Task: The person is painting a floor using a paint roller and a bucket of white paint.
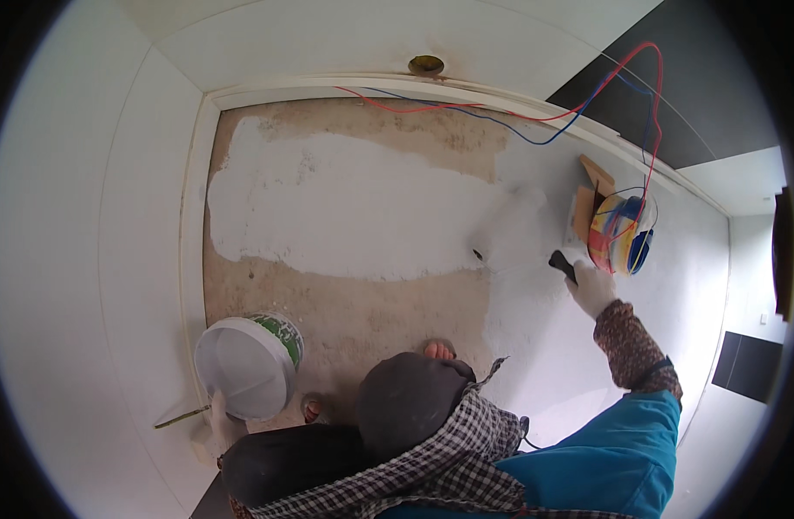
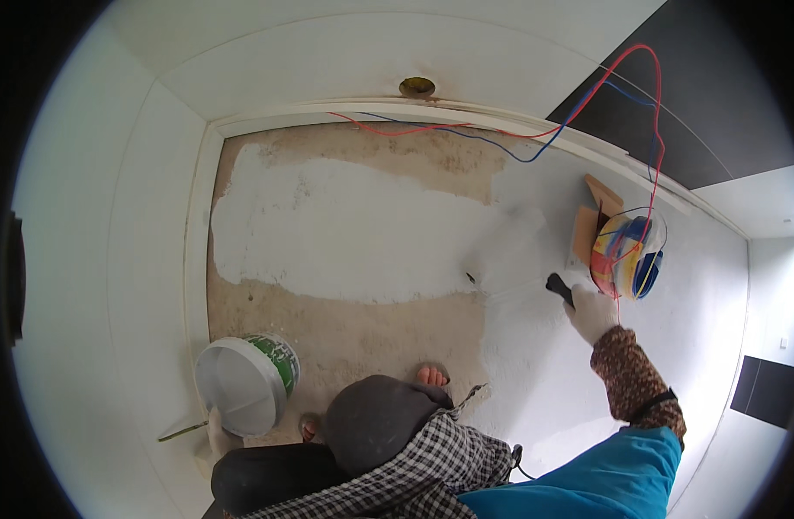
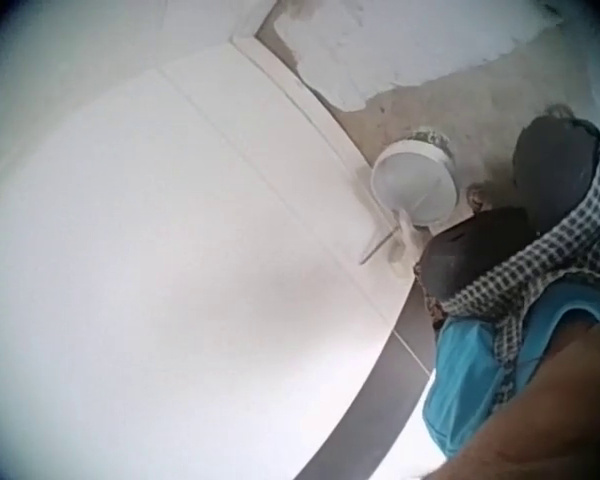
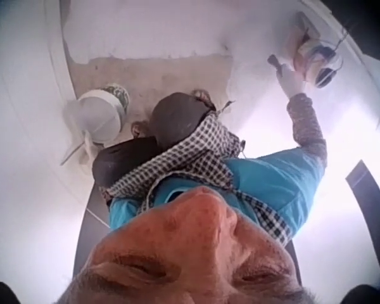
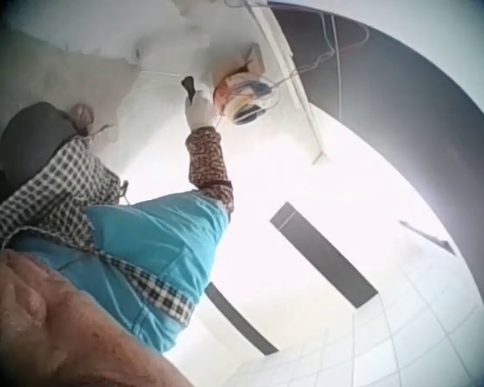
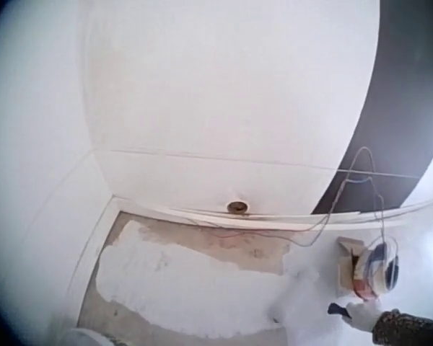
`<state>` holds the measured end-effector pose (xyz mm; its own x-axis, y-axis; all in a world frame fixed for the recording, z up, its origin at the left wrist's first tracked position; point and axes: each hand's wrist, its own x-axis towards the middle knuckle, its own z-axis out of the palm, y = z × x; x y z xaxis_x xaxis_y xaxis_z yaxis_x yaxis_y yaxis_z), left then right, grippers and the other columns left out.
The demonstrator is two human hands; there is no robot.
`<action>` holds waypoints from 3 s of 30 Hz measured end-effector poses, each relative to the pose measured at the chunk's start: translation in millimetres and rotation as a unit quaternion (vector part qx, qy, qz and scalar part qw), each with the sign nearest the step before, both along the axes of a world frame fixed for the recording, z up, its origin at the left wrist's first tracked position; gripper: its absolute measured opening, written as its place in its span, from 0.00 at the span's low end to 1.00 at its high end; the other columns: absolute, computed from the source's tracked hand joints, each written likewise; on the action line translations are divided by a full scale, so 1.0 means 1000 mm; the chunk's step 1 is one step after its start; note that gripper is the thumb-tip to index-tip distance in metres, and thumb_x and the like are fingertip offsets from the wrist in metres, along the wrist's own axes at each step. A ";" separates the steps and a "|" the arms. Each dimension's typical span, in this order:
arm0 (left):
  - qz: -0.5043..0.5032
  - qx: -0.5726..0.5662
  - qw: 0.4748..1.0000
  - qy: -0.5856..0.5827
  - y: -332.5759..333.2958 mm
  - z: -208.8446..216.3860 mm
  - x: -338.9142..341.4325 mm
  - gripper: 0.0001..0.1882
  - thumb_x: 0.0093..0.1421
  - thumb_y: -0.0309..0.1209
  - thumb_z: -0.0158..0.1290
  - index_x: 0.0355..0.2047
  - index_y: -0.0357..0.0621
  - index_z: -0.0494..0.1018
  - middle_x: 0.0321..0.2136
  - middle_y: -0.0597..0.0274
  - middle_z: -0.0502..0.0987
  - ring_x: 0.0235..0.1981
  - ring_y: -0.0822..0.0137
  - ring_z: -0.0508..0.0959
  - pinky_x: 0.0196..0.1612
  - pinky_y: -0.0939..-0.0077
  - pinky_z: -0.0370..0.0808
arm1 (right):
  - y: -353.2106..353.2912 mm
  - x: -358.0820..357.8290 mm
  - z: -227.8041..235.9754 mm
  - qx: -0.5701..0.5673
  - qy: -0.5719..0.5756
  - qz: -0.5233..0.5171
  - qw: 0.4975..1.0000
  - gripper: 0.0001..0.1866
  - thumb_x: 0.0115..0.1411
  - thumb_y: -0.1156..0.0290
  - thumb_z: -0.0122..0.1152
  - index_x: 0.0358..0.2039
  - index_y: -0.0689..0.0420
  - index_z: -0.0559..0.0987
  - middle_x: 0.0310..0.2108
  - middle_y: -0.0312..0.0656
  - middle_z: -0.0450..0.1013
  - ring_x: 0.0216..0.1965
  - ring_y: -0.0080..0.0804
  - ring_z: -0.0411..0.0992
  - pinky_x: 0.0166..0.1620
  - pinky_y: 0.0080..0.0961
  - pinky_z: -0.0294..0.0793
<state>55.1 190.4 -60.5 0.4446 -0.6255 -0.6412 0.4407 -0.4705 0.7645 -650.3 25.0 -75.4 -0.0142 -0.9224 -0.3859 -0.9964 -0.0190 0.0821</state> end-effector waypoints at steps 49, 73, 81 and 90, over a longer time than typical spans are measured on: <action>0.015 0.049 0.998 -0.037 -0.035 0.050 -0.002 0.21 0.60 0.28 0.50 0.53 0.31 0.68 0.45 0.56 0.75 0.45 0.67 0.75 0.50 0.72 0.71 | -0.400 0.416 -0.033 -0.010 -0.114 0.341 0.933 0.23 0.60 0.49 0.57 0.40 0.58 0.76 0.34 0.49 0.78 0.39 0.49 0.77 0.43 0.44 0.74; -0.020 0.037 0.993 -0.109 -0.029 0.062 -0.025 0.27 0.57 0.29 0.52 0.57 0.32 0.65 0.46 0.58 0.74 0.46 0.69 0.74 0.48 0.74 0.71 | -0.373 0.381 -0.026 -0.018 -0.111 0.333 0.936 0.24 0.60 0.49 0.56 0.39 0.61 0.77 0.35 0.52 0.78 0.42 0.50 0.76 0.45 0.44 0.74; -0.037 0.030 0.994 -0.096 -0.029 0.048 -0.013 0.27 0.59 0.29 0.51 0.58 0.32 0.64 0.47 0.56 0.75 0.47 0.66 0.74 0.49 0.72 0.72 | -0.339 0.302 -0.024 0.024 -0.087 0.246 0.965 0.23 0.60 0.49 0.57 0.38 0.60 0.77 0.35 0.52 0.78 0.40 0.48 0.77 0.44 0.44 0.75; -0.029 0.060 0.995 -0.075 -0.002 0.009 -0.003 0.26 0.63 0.32 0.50 0.60 0.34 0.62 0.55 0.53 0.70 0.56 0.62 0.70 0.60 0.67 0.65 | -0.315 0.221 -0.059 0.023 -0.084 0.253 0.964 0.23 0.59 0.50 0.58 0.37 0.59 0.78 0.31 0.52 0.77 0.36 0.50 0.77 0.40 0.44 0.76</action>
